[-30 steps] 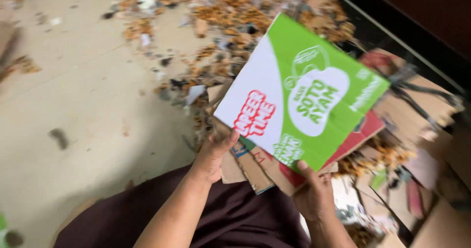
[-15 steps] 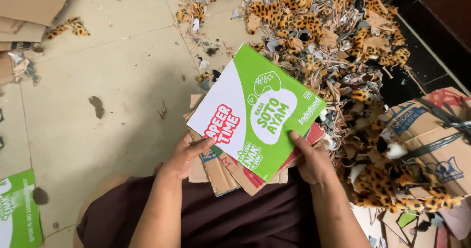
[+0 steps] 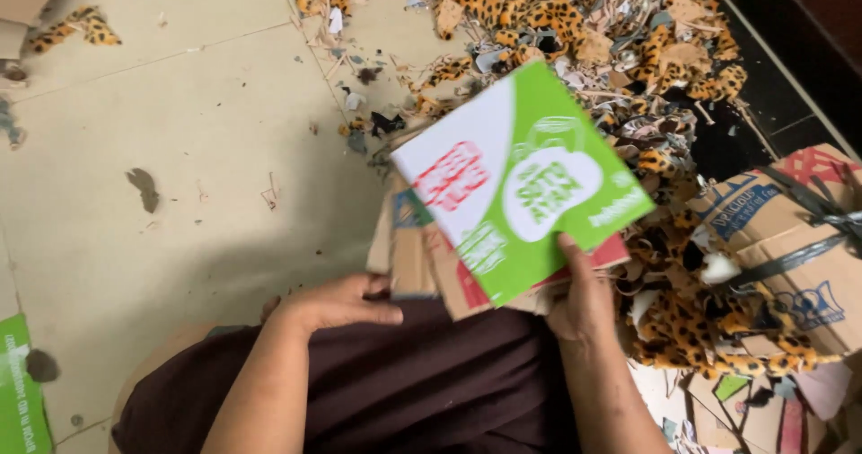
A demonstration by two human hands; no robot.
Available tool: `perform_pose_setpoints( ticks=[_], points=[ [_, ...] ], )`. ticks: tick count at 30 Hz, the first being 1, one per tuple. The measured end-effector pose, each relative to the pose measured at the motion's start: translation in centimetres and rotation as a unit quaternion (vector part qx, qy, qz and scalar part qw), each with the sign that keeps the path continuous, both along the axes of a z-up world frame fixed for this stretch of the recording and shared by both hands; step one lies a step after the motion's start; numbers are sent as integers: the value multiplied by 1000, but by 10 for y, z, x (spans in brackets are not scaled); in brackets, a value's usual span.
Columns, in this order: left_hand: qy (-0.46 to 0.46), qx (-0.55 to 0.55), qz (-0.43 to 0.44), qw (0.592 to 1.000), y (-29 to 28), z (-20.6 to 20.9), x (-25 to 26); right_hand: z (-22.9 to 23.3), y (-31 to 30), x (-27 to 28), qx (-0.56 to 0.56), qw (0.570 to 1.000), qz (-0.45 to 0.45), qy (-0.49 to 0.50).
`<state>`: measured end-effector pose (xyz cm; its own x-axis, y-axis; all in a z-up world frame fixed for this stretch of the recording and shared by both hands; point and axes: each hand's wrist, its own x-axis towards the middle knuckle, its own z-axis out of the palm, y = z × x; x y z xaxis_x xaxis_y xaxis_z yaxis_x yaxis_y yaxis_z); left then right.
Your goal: Gathering leopard-print fabric scraps onto cardboard bases and tying them into secure bundles with a black cord.
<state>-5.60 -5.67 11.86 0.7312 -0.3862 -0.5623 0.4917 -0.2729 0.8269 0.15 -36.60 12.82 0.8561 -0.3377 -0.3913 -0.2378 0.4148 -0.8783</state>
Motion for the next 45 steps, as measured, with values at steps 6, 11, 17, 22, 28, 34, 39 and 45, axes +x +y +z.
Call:
perform_pose_setpoints(
  ticks=[6, 11, 17, 22, 28, 34, 39, 45],
  points=[
    [-1, 394, -63, 917, 7, -32, 17, -46, -46, 74, 70, 990, -121, -20],
    [-72, 510, 99, 852, 59, -110, 61, -47, -23, 165, 92, 985, -94, -114],
    [-71, 490, 5, 869, 52, -89, 45, -99, -34, 245, 20, 990, -79, -117],
    [-38, 451, 1, 892, 48, -107, 31, -44, -13, 226, -112, 984, -94, -101],
    [-87, 440, 57, 892, 48, -103, 37, -8, -28, 197, -203, 967, -151, -39],
    [-135, 382, 54, 912, 53, -91, 35, 7, -29, 151, -199, 951, -166, -171],
    [-99, 119, 199, 968, 49, 11, 24, -7, 66, 88, -374, 816, 123, -423],
    [-184, -269, 445, 834, 57, 24, -12, -25, 197, 14, -562, 583, 285, -513]
  ],
)
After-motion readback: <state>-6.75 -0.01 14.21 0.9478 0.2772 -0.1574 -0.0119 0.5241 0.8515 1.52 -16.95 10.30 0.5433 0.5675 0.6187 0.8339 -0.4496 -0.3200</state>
